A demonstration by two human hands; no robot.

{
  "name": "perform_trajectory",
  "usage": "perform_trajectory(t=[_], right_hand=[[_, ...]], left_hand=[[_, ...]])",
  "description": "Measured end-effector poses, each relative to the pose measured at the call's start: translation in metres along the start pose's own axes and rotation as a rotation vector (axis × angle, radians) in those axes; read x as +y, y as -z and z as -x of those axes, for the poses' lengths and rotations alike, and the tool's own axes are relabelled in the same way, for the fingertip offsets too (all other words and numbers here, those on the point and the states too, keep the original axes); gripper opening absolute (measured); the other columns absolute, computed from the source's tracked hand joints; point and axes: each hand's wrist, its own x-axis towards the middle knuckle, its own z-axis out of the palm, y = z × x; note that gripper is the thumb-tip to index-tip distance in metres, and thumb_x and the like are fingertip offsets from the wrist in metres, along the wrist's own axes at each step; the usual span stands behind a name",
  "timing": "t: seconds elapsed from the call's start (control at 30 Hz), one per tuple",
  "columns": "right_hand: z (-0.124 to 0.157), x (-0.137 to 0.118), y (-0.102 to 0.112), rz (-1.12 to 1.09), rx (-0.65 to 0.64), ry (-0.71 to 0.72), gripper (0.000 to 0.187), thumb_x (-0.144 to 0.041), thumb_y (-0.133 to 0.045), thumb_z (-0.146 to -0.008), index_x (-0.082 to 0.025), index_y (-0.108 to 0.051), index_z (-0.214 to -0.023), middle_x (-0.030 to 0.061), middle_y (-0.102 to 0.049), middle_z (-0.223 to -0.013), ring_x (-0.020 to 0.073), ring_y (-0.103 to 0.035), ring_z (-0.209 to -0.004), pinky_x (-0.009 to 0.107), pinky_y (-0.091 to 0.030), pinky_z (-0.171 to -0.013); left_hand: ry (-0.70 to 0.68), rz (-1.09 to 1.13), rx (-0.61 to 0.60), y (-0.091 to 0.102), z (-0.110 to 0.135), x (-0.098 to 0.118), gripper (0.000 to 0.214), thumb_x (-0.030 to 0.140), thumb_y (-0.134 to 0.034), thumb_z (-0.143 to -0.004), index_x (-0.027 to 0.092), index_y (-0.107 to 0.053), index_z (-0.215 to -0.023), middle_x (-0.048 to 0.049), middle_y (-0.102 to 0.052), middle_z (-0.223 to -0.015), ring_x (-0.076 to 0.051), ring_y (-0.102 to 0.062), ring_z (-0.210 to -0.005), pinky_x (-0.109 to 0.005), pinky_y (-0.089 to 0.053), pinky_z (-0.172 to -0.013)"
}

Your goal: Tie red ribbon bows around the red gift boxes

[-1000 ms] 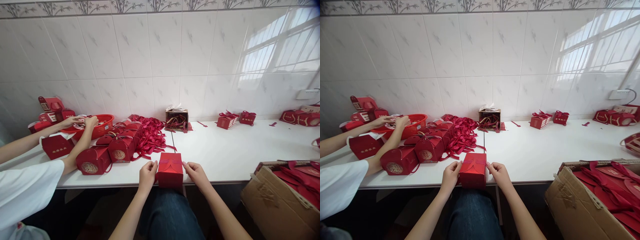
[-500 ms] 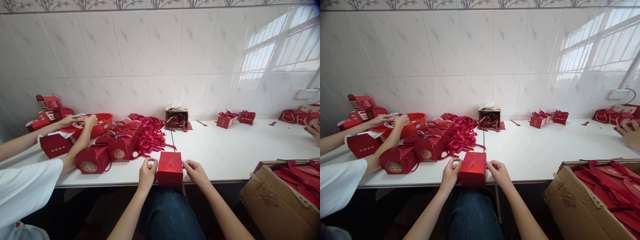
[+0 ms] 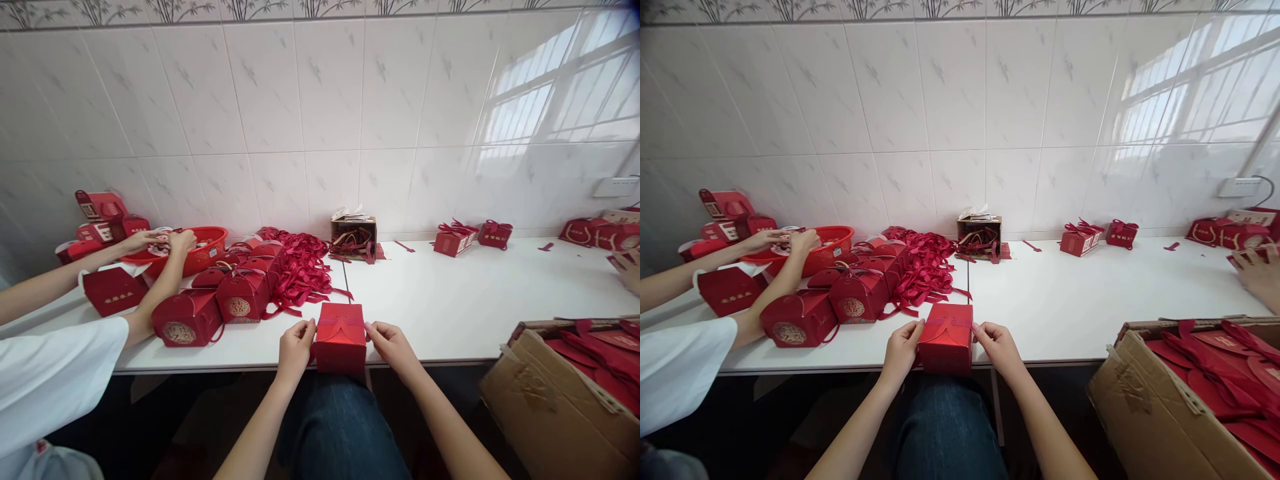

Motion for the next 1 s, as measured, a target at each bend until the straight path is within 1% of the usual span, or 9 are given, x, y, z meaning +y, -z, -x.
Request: perform_trajectory(t=[0.1,0.2,0.37,0.53,0.73,0.93,1.0], right_hand=[[-0.0012,0.0014,0.0008,0.041,0.002,0.026,0.049,-0.063,-0.051,-0.076,-0.018,-0.051,-0.056,-0.0052,-0.030,-0.046,0.0091,-0.026,-0.046,0.024,-0.022,-0.048],[-0.0019,0.0031,0.0014,0.048,-0.006,0.043,0.050,-0.063,-0.050,-0.077,-0.018,-0.048,-0.055,-0.0047,-0.031,-0.048,0.0088,-0.025,-0.048,0.024,-0.022,-0.049],[-0.0008,0.0043,0.0019,0.035,-0.030,0.019,0.050,-0.063,-0.050,-0.078,-0.018,-0.046,-0.056,-0.0058,-0.028,-0.048,0.0079,-0.022,-0.046,0.023,-0.019,-0.046],[-0.0012,0.0055,0.0016,0.023,-0.035,0.021,0.051,-0.065,-0.049,-0.077,-0.019,-0.044,-0.056,-0.0056,-0.031,-0.048,0.0080,-0.024,-0.046,0.023,-0.022,-0.047],[-0.0014,0.0026,0.0011,0.054,-0.011,0.073,0.051,-0.063,-0.048,-0.078,-0.018,-0.045,-0.055,-0.0035,-0.037,-0.053,0.0094,-0.032,-0.052,0.023,-0.029,-0.054],[0.0005,-0.0007,0.0001,0.069,0.013,0.072,0.049,-0.062,-0.049,-0.077,-0.018,-0.047,-0.055,-0.0022,-0.041,-0.055,0.0112,-0.039,-0.056,0.024,-0.033,-0.057],[0.0005,0.0003,-0.0001,0.065,0.017,0.078,0.049,-0.062,-0.049,-0.077,-0.018,-0.048,-0.056,-0.0009,-0.046,-0.058,0.0123,-0.043,-0.058,0.024,-0.035,-0.059]], left_hand=[[0.000,-0.004,-0.002,-0.0005,-0.0005,-0.0023,0.044,0.055,-0.048,-0.077,0.018,-0.041,-0.054,0.0041,-0.035,-0.053,-0.012,-0.033,-0.055,-0.023,-0.025,-0.055],[-0.002,-0.009,-0.001,-0.0007,-0.0016,-0.0036,0.044,0.055,-0.049,-0.077,0.018,-0.041,-0.054,0.0038,-0.036,-0.053,-0.012,-0.034,-0.056,-0.023,-0.025,-0.055],[-0.003,-0.018,-0.001,-0.0005,-0.0024,-0.0031,0.044,0.054,-0.048,-0.078,0.018,-0.040,-0.054,0.0038,-0.035,-0.053,-0.011,-0.032,-0.055,-0.023,-0.025,-0.054],[-0.003,-0.023,0.000,-0.0004,-0.0016,-0.0045,0.044,0.054,-0.048,-0.079,0.018,-0.041,-0.055,0.0036,-0.035,-0.053,-0.011,-0.033,-0.056,-0.023,-0.025,-0.054],[-0.003,-0.030,0.000,-0.0004,-0.0017,-0.0058,0.045,0.055,-0.047,-0.079,0.019,-0.037,-0.055,0.0038,-0.032,-0.054,-0.011,-0.032,-0.057,-0.023,-0.025,-0.054],[-0.003,-0.039,0.002,0.0000,-0.0017,-0.0047,0.045,0.055,-0.047,-0.079,0.019,-0.035,-0.054,0.0041,-0.030,-0.054,-0.011,-0.030,-0.057,-0.023,-0.024,-0.055],[-0.004,-0.039,0.002,-0.0001,-0.0013,-0.0047,0.045,0.055,-0.047,-0.079,0.019,-0.036,-0.054,0.0040,-0.030,-0.054,-0.011,-0.031,-0.056,-0.023,-0.024,-0.055]])
